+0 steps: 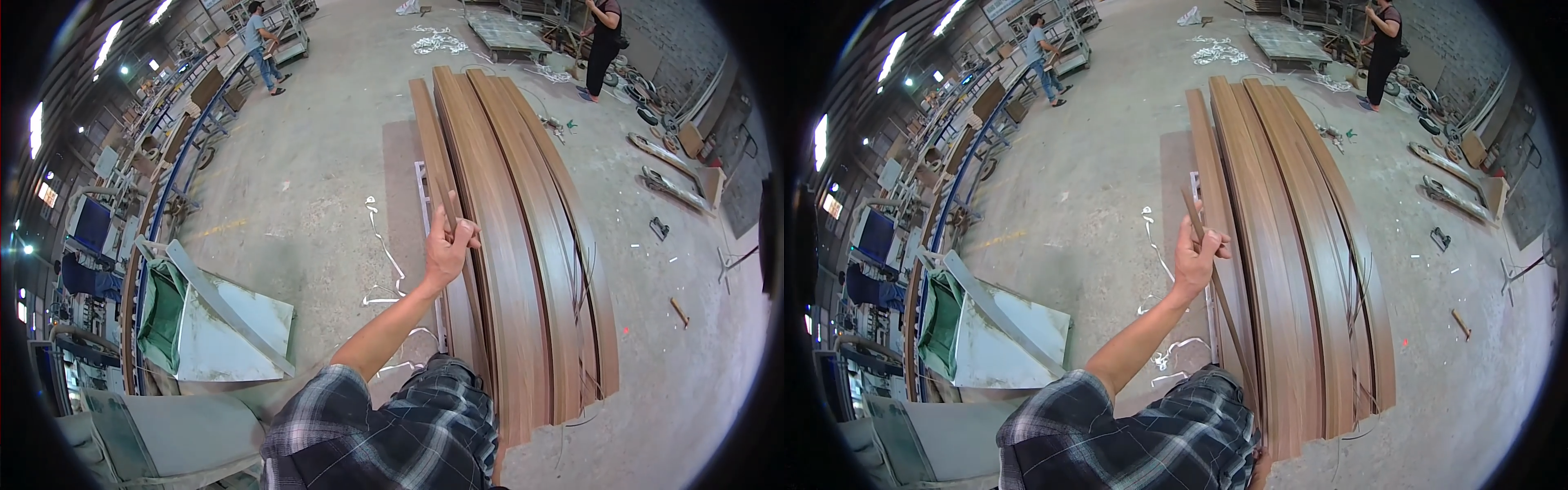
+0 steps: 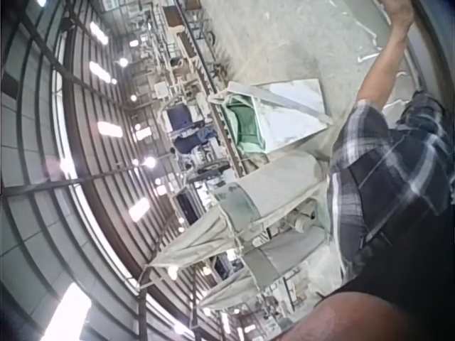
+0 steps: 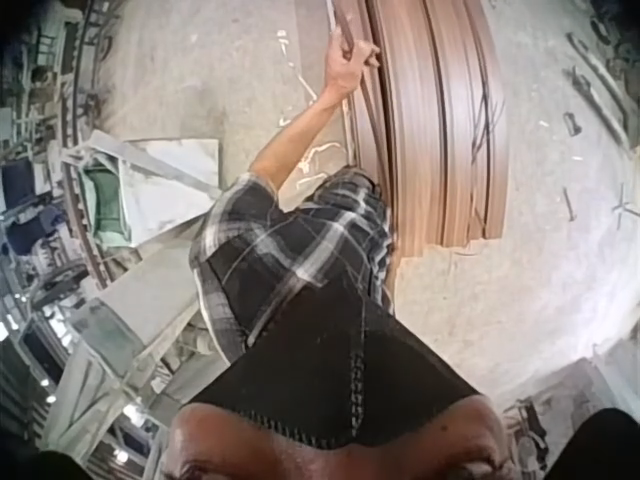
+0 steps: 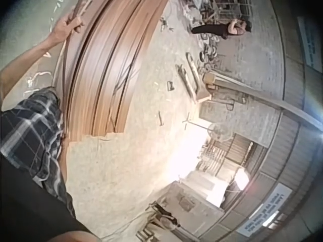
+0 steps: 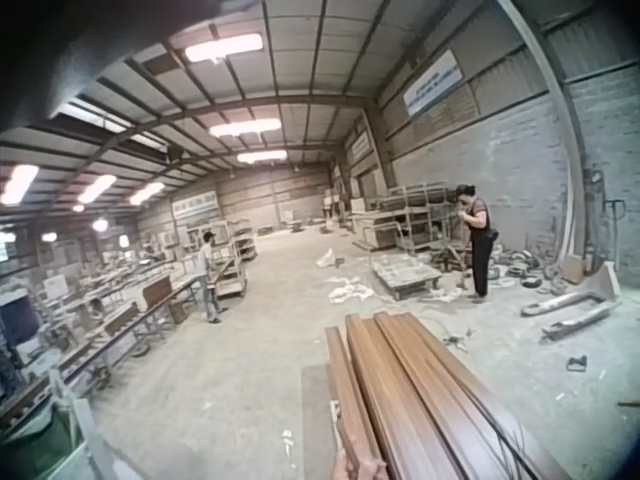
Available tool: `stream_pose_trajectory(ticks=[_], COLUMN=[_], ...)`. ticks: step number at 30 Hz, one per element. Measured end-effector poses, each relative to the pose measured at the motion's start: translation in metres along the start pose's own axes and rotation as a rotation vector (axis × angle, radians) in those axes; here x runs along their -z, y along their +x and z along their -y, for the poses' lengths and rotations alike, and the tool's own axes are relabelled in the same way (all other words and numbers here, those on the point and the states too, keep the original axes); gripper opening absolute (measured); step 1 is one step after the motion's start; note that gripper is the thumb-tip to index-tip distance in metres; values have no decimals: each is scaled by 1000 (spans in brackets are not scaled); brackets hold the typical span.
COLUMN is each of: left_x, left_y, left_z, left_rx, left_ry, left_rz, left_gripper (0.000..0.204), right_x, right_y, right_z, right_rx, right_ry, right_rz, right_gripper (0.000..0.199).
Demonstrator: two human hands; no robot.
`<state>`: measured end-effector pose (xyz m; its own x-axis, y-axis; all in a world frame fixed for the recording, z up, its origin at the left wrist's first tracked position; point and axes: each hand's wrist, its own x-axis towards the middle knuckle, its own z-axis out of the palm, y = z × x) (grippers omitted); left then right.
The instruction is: Measuring and aligning curved wooden panels using a measuring line on a factory floor.
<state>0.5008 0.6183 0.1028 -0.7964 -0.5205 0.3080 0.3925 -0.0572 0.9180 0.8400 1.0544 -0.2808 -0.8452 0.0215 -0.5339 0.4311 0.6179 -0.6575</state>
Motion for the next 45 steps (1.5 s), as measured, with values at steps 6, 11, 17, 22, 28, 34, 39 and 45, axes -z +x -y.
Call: stream_pose_trajectory(ticks=[6, 11, 17, 22, 28, 34, 39, 45], left_x=[10, 22, 27, 17, -3, -12, -1, 7], left_y=[6, 5, -2, -11, -18, -20, -31, -35], left_z=[2, 8, 18, 17, 19, 22, 40, 46], left_rx=[154, 267, 416, 415, 404, 369, 408, 455], left_ry=[-16, -209, -402, -321, -374, -470, -606, -497], left_rz=[-89, -152, -158, -98, -27, 119, 60, -127], left_gripper=[30, 40, 46, 36, 25, 18, 14, 16], right_x=[7, 10, 34, 42, 18, -10, -1, 11], right_y=[8, 4, -7, -9, -3, -7, -10, -29], right_z=[11, 19, 56, 72, 35, 17, 39, 64], right_rx=[-8, 8, -44, -74, -191, -328, -173, -49], right_ry=[-14, 22, -221, -215, -110, 370, 206, -74], right_rz=[24, 51, -16, -45, 5, -76, -57, -77], right_gripper=[9, 10, 17, 16, 17, 15, 23, 35])
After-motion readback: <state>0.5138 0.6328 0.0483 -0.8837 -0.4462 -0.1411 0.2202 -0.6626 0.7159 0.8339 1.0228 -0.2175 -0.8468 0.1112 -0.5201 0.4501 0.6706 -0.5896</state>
